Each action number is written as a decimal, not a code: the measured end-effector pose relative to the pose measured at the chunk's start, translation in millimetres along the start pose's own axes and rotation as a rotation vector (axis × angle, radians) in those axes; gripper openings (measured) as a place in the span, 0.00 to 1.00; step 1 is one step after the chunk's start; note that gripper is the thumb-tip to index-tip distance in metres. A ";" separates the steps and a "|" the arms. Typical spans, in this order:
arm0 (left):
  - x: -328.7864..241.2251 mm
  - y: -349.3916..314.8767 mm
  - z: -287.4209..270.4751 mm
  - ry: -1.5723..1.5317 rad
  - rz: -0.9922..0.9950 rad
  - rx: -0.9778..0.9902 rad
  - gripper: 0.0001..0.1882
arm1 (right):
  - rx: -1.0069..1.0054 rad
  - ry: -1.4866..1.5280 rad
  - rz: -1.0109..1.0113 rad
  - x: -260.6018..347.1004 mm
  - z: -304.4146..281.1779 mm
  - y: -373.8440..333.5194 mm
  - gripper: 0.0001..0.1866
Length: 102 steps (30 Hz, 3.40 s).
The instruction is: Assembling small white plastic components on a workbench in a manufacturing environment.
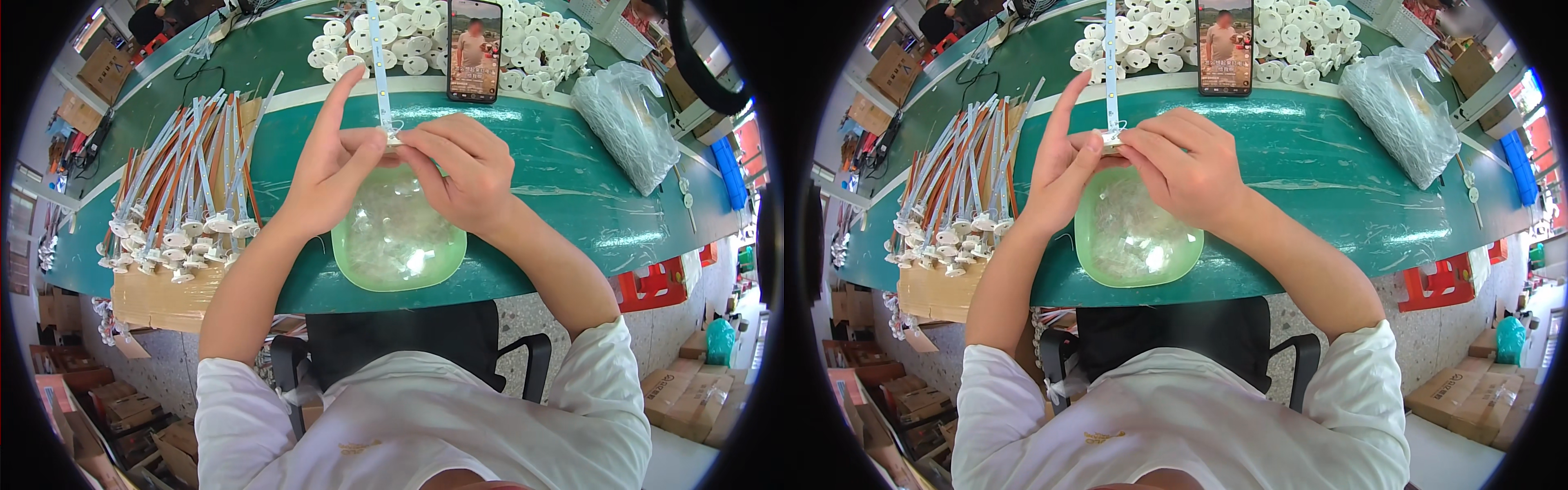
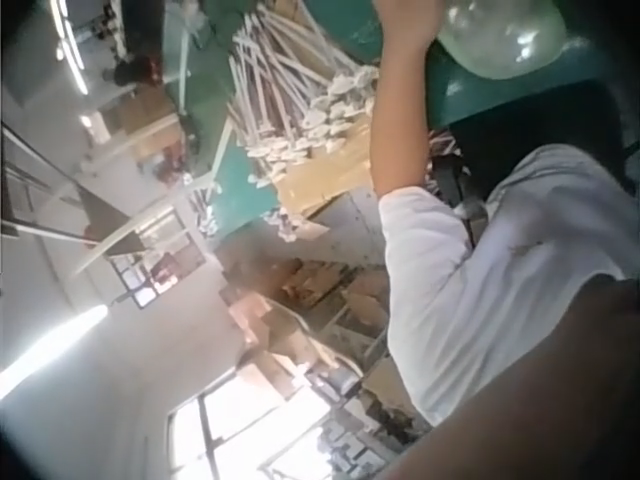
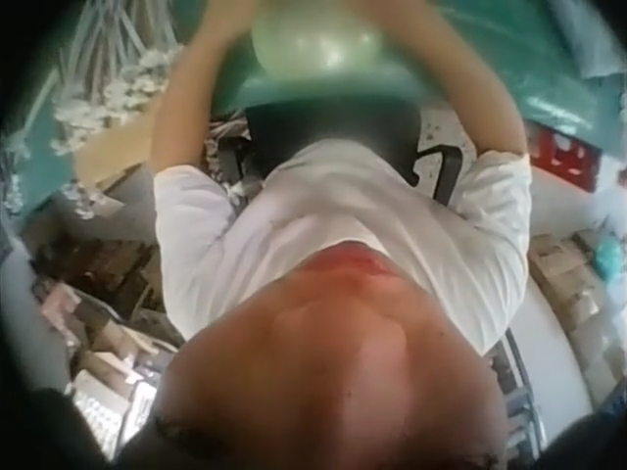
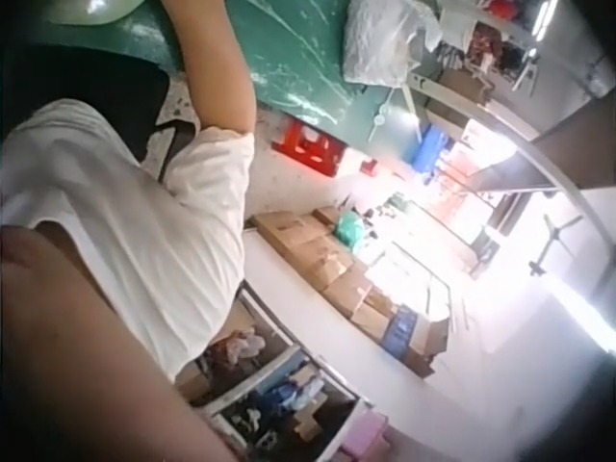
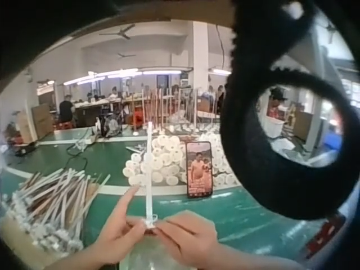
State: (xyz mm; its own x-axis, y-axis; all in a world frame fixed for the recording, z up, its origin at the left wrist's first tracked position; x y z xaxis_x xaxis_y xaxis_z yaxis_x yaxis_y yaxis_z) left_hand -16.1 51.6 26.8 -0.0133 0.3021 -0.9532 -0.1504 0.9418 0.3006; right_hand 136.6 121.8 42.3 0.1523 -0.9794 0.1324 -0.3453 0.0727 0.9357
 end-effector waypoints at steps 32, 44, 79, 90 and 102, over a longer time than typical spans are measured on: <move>12.3 8.2 -12.4 0.934 0.223 0.036 0.14 | 0.775 0.457 0.415 6.8 20.4 -15.1 0.06; 3.0 8.3 -14.5 0.865 0.272 -0.133 0.11 | 0.673 0.581 0.739 -2.6 17.5 -13.0 0.07; -6.1 3.9 -12.5 0.431 0.252 -0.114 0.10 | 0.431 0.895 1.052 -10.7 15.8 -11.1 0.05; -11.1 -0.3 -12.1 0.321 0.323 -0.140 0.13 | 0.120 0.792 1.063 -12.6 9.4 -8.9 0.05; -6.0 -1.0 -11.9 0.265 0.205 -0.166 0.13 | 0.072 0.237 0.501 -4.9 3.0 -2.2 0.11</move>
State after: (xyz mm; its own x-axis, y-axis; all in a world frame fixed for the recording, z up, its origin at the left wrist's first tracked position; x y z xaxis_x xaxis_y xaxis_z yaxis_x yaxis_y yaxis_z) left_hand -27.6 47.1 31.8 -0.3120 0.4133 -0.8555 -0.2759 0.8222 0.4978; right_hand 133.8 125.8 38.6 0.1544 -0.7584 0.6333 -0.4904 0.4976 0.7154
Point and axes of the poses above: each hand's wrist, its own y-axis towards the middle knuckle, its own z-axis out of the palm, x = y × z, the point moved 4 cm from there along y, towards the middle knuckle, and after that the axes turned 6 degrees about y, right-handed, at the moved point
